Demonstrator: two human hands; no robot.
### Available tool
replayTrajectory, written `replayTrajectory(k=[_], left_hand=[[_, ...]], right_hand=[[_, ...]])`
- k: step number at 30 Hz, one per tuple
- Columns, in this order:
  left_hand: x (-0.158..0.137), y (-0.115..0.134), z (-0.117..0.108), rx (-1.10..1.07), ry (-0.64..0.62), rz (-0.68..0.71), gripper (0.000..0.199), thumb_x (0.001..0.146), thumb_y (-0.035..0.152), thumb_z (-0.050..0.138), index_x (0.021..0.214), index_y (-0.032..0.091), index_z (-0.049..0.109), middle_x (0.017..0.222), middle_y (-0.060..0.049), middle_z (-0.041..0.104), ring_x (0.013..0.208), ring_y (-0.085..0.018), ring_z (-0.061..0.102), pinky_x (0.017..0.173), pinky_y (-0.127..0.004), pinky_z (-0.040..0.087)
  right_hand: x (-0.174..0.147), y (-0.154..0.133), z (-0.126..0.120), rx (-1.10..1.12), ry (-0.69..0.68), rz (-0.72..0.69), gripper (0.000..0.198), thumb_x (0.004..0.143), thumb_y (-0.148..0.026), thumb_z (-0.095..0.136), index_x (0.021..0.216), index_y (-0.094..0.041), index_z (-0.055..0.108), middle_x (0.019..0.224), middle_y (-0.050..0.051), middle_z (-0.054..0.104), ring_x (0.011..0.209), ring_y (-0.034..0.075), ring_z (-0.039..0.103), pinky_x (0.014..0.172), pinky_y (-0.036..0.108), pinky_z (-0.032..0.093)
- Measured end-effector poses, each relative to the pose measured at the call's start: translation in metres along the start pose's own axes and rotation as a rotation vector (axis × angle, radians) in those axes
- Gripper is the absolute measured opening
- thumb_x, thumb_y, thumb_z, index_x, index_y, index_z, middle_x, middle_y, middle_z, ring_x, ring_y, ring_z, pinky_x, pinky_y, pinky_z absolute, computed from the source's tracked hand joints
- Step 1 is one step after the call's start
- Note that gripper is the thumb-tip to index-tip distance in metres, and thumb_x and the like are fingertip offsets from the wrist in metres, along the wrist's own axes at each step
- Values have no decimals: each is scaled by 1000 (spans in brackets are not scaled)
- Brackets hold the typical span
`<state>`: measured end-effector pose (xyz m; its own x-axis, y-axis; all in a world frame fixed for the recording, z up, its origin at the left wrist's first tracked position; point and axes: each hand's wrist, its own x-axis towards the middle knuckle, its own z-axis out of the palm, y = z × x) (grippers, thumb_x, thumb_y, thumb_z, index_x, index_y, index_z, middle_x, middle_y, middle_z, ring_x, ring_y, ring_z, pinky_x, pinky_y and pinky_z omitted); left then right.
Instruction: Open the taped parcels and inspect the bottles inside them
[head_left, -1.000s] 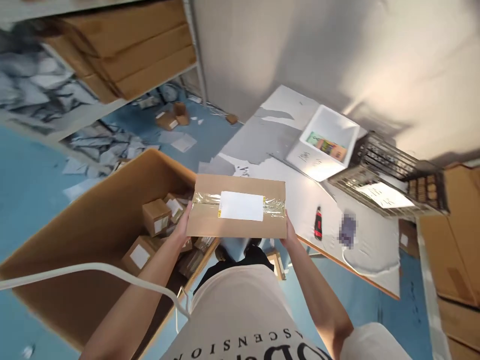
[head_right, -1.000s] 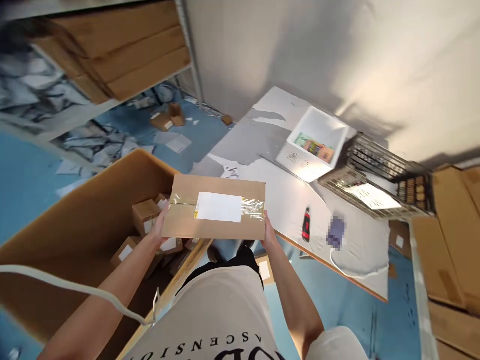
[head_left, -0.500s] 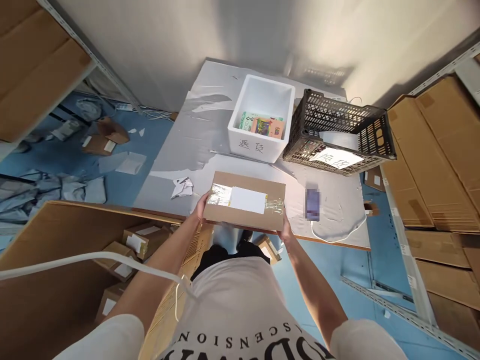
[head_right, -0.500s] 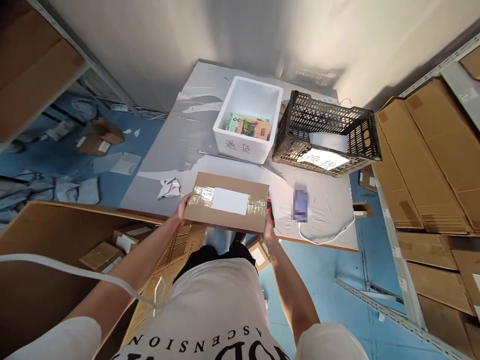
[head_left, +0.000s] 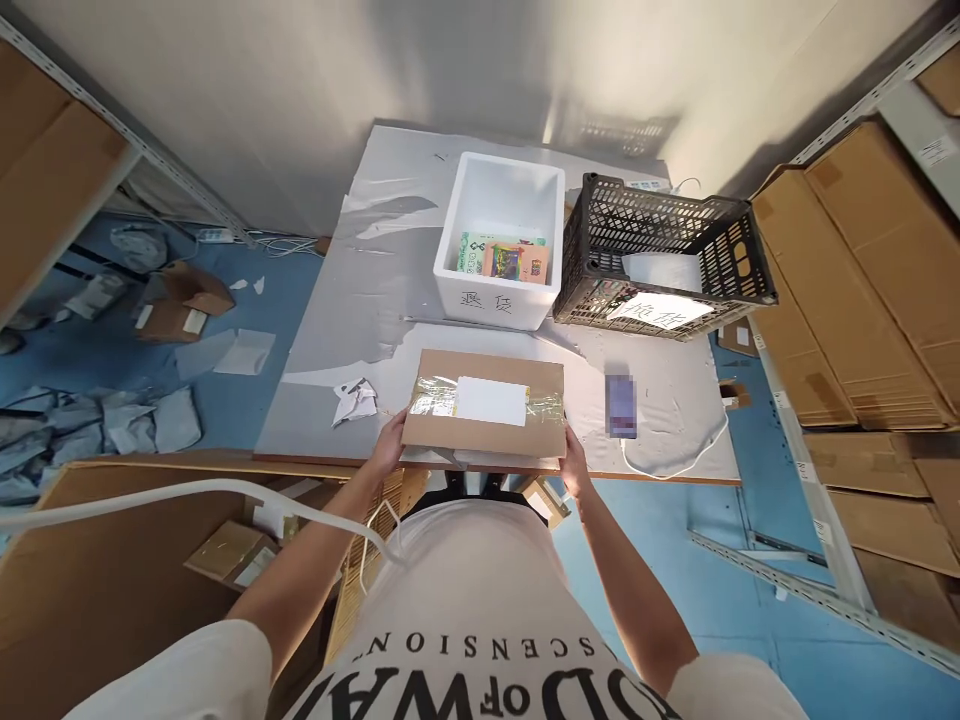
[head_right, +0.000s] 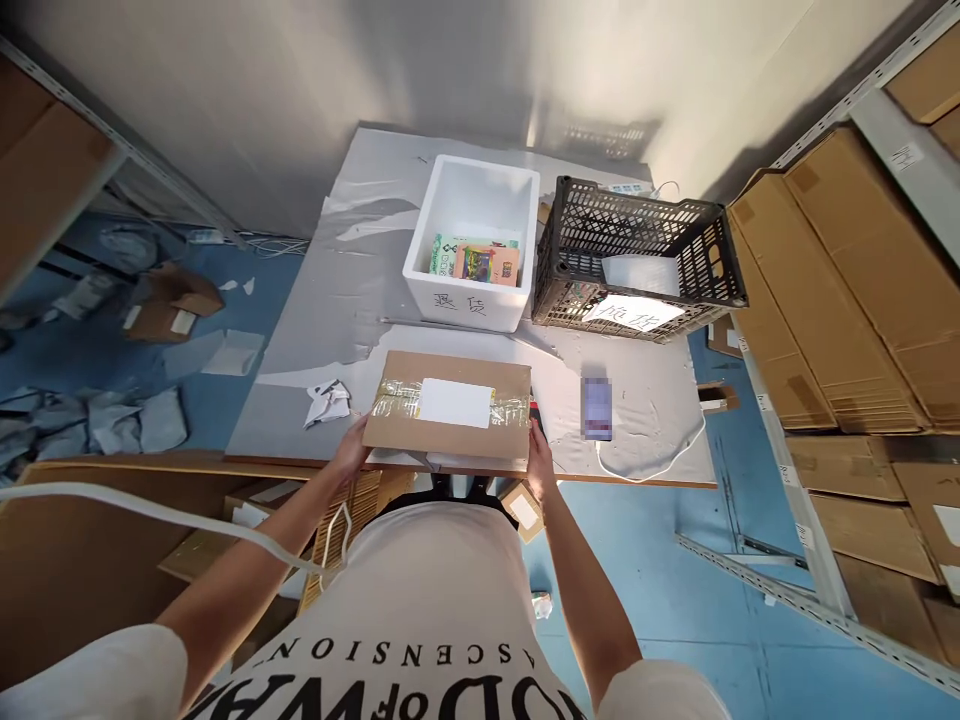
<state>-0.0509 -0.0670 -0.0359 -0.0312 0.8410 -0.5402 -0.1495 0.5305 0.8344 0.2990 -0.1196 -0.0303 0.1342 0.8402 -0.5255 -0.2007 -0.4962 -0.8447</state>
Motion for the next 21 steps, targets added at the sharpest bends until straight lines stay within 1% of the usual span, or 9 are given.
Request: replayTrajectory(k=[2,4,6,8,11,14,17,19,21], left_hand=[[-7,-10,-10,145,-58,64,48,65,38,74,107,19,65,106,-9,71,123,-30,54,106,-42,40],[-12,-19,-14,221,-101,82,45,60,32,77,102,20,66,105,-11,70,126,-31,51,110,-45,35],[-14,-23,-13,238,-106,97,42,57,31,79,97,21,67,104,-11,70,127,-32,49,111,-46,32],[-16,-21,-9,250,-78,95,39,57,34,79,92,22,66,100,-11,70,126,-33,50,109,-47,35],[-19,-2,-5,295,-47,100,38,60,41,78,90,22,66,92,-9,70,116,-34,56,98,-42,46],[-16,28,-2,427,7,219,41,68,50,71,95,19,67,88,-7,70,97,-28,63,82,-33,51],[-1,53,4,657,118,290,43,75,57,60,86,17,70,75,-4,69,77,-23,61,65,-27,46],[12,62,10,740,139,263,47,76,60,56,74,16,70,65,-4,65,69,-21,58,57,-26,40],[23,64,16,754,142,221,49,75,62,56,65,16,68,59,-4,62,64,-20,56,54,-26,36]], right_hand=[[-4,9,-6,-73,-4,-59,63,68,-50,69,126,-27,56,126,9,63,126,29,51,100,48,45],[-7,19,-8,-144,-54,-85,71,61,-41,77,127,-27,55,127,9,62,124,30,51,106,51,39],[-8,24,-6,-171,-101,-78,74,60,-40,79,128,-28,53,124,9,63,121,30,54,108,53,34],[-10,23,-1,-138,-118,-83,72,63,-43,77,128,-28,53,121,9,64,119,28,56,109,52,34],[-13,5,6,-55,-146,-129,70,64,-47,76,127,-27,53,123,10,63,118,26,56,105,46,40],[-13,-18,8,-75,-126,-170,59,71,-55,70,120,-26,57,123,9,63,114,26,57,96,40,47],[-2,-33,10,-189,-38,-150,55,73,-65,62,107,-22,60,109,9,69,103,27,62,85,37,51],[10,-37,11,-246,23,-106,58,71,-70,60,101,-21,60,98,9,70,92,26,64,77,37,52],[23,-39,12,-259,51,-66,57,69,-71,60,97,-21,60,89,7,70,84,24,64,73,35,52]])
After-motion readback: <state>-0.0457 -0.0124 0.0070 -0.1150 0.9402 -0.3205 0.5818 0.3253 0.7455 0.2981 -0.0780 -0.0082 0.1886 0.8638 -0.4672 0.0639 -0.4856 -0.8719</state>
